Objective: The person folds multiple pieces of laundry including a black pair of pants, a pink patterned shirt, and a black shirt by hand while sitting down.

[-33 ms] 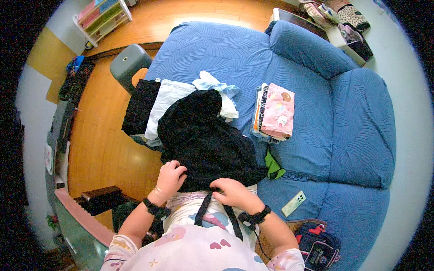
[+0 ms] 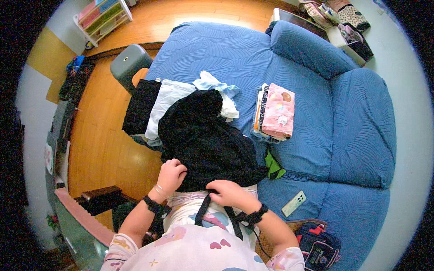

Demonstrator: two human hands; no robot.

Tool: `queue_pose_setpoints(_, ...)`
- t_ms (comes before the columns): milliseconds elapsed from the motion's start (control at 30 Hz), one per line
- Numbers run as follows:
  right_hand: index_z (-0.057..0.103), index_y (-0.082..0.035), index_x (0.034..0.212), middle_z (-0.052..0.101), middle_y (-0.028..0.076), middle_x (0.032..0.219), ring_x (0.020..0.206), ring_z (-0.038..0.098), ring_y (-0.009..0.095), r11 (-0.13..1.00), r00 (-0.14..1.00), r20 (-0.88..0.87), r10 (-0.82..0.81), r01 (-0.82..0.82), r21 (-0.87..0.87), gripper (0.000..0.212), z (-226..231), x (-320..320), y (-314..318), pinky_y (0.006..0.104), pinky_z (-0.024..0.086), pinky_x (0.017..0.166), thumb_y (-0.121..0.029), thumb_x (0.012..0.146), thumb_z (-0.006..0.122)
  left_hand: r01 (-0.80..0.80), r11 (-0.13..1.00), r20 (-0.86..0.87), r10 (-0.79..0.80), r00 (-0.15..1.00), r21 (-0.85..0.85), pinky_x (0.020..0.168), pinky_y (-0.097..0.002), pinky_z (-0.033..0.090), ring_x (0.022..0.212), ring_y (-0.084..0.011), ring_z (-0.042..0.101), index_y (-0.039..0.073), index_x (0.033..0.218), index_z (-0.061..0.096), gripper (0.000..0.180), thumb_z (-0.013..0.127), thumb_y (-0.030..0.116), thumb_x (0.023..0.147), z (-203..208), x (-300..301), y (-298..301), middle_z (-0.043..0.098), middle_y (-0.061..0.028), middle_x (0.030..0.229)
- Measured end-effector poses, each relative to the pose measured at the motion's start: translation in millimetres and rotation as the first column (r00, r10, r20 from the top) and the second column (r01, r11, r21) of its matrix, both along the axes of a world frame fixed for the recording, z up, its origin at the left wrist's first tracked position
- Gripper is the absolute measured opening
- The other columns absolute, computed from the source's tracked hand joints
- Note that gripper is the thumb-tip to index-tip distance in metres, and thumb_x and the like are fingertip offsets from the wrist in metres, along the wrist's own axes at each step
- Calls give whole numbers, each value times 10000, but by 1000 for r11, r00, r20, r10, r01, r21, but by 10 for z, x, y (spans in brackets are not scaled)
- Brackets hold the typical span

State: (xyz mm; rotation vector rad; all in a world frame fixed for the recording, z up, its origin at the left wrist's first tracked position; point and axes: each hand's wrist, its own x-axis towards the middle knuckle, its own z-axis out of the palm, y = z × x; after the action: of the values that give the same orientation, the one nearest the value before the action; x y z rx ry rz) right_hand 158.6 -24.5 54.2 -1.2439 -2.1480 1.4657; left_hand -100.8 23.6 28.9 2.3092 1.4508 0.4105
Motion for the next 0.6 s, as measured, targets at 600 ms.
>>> queue_pose_setpoints(600,570,21,1117,644,165,902,845,632,273,888,903,52,-426,428,-166,415,-883,-536,296,373,515,776,-217,802,698,-71,964,354,162,921,-255,595,-334,475,665,-260,582,34,857,624,80,650,107,836,81,-91,-32,576,-113,789)
